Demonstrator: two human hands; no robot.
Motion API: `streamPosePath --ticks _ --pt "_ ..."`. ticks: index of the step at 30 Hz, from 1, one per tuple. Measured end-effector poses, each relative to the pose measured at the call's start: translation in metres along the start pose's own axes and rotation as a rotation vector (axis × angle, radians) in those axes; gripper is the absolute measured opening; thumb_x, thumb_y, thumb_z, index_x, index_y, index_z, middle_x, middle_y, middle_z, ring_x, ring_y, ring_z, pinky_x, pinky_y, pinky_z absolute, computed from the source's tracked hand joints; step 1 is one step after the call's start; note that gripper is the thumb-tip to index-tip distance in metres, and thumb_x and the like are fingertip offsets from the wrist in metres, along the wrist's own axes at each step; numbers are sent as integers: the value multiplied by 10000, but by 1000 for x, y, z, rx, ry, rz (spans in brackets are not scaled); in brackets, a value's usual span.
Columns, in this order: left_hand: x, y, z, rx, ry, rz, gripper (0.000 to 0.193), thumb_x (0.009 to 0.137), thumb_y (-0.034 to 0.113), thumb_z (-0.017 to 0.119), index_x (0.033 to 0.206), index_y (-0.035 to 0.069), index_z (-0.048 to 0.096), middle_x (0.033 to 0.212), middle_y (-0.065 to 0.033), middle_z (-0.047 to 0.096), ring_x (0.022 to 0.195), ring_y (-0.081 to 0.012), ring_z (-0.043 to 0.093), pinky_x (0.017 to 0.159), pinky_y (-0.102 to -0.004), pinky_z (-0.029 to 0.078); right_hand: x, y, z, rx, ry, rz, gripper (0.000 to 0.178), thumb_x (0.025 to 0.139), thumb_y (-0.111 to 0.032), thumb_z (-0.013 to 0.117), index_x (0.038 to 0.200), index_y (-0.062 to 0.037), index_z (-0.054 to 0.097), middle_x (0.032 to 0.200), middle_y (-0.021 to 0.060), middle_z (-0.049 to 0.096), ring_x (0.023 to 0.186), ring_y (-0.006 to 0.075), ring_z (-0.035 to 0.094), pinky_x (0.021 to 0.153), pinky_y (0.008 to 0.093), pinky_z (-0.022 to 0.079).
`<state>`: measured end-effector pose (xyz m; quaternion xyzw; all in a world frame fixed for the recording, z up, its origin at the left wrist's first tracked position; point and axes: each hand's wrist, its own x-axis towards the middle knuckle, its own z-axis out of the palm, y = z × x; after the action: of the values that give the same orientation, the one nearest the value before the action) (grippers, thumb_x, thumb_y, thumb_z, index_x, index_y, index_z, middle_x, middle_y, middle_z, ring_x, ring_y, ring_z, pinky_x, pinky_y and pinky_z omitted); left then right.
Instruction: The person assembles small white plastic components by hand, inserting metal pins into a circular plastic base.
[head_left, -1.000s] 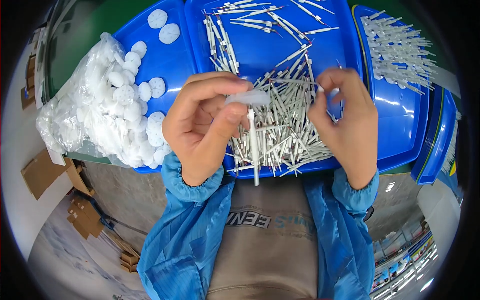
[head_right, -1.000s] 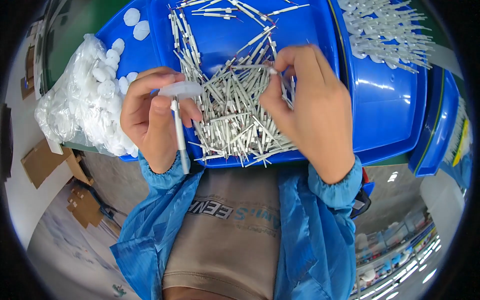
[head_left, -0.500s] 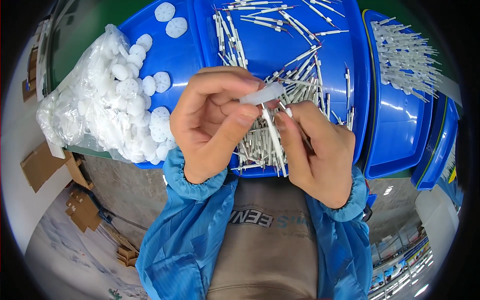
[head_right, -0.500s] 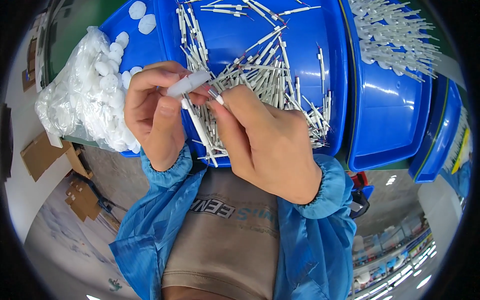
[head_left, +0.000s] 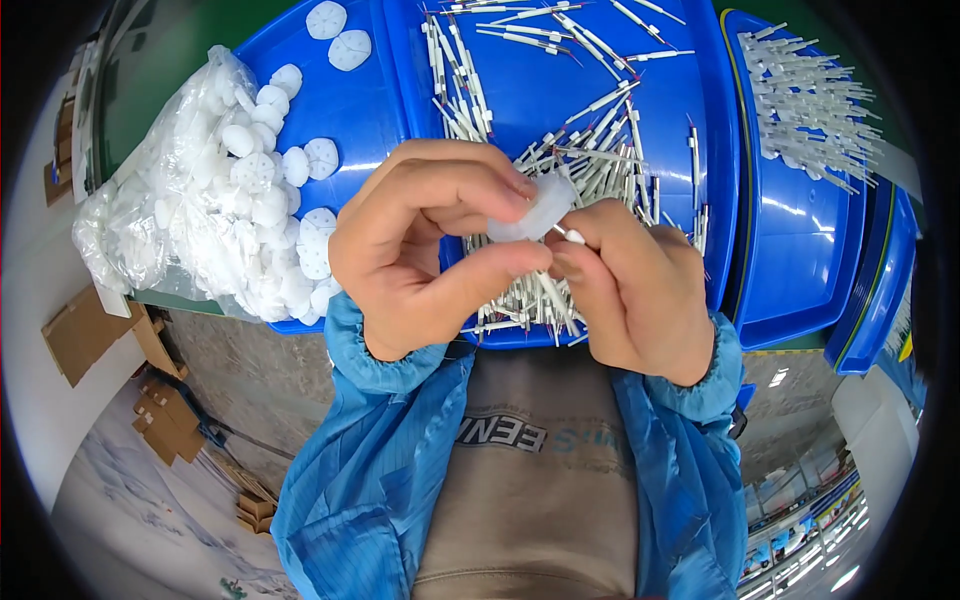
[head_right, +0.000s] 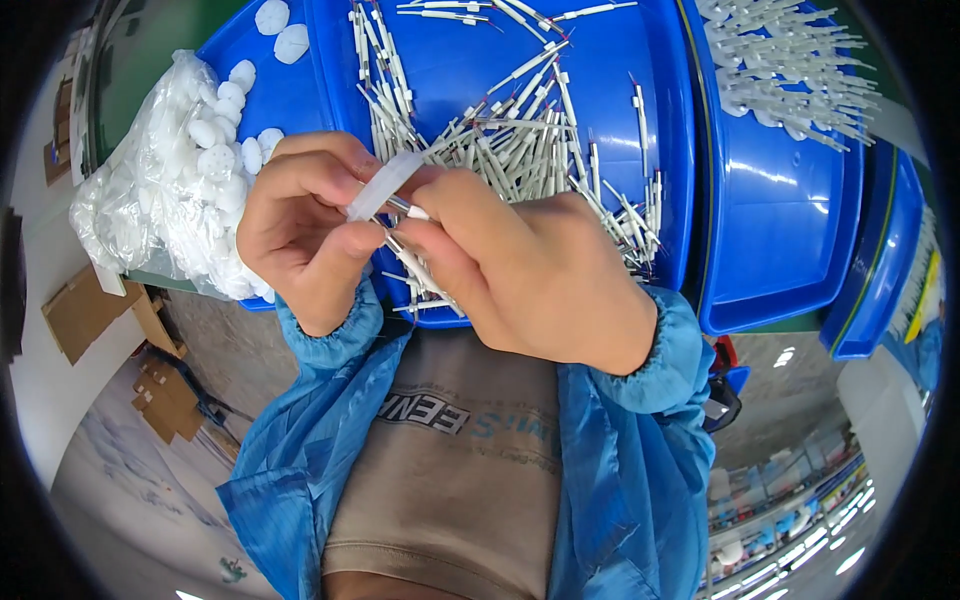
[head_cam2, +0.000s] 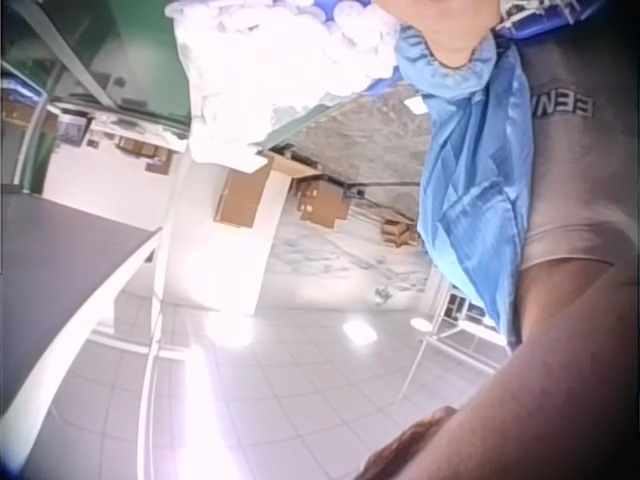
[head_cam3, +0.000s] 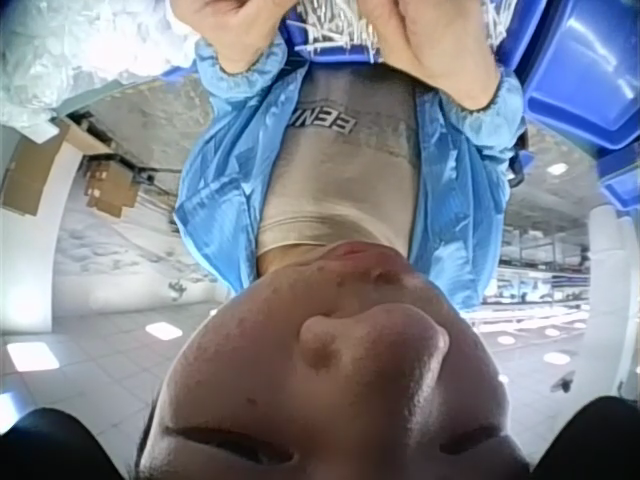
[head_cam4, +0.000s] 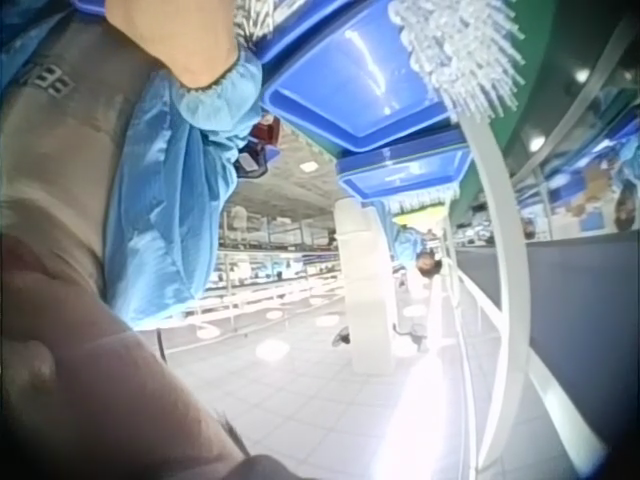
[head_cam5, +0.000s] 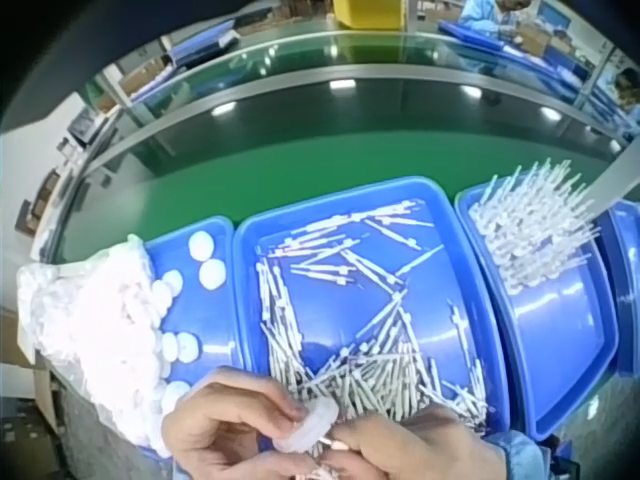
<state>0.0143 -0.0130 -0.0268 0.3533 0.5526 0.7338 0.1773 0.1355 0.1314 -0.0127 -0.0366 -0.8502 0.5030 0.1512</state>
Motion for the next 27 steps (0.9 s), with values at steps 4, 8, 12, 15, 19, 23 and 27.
streamPosePath --ticks 4,8,12,15,19,23,27 --pt "0 0 -6 46 -8 35 330 670 8 870 939 -35 684 971 -172 664 865 -205 691 737 -280 573 0 -5 -3 221 -85 98 193 901 -76 654 1081 -31 601 782 114 665 531 263 635 458 343 471" --pt "2 -1 -10 125 -38 97 336 629 92 906 880 -16 710 924 -161 690 818 -213 697 692 -283 560 -5 -14 3 -95 -7 18 155 887 -18 635 1040 2 627 772 107 673 586 237 656 517 311 487" --pt "4 -3 -7 85 -125 182 348 631 103 907 896 -13 714 923 -173 700 808 -217 703 671 -284 566 -6 -5 6 -161 45 -128 194 865 -82 675 1031 -2 614 738 102 648 557 255 637 469 349 470" --pt "-5 -3 -4 46 -93 167 365 634 119 906 922 -9 722 922 -172 703 815 -223 708 667 -283 574 -7 13 14 4 187 -279 259 819 -126 718 1039 -35 614 722 84 605 557 253 604 430 353 446" --pt "19 2 -15 332 -375 421 497 631 147 924 998 -47 651 992 -200 602 802 -326 719 734 -348 631 -11 24 0 3 73 -317 312 756 -127 737 1033 -59 610 836 102 554 655 264 544 543 356 464" --pt "8 5 -1 271 -234 286 288 671 59 847 925 -9 729 1048 -150 646 874 -277 710 716 -314 607 -5 5 -15 118 5 -105 193 795 -52 687 984 -37 649 811 102 569 646 250 552 559 329 461" --pt "0 2 -4 540 -378 503 231 697 30 768 925 12 736 1040 -113 619 971 -349 702 764 -338 620 -13 -11 -12 263 76 300 92 888 -72 651 906 13 681 718 100 615 559 211 580 502 310 448"
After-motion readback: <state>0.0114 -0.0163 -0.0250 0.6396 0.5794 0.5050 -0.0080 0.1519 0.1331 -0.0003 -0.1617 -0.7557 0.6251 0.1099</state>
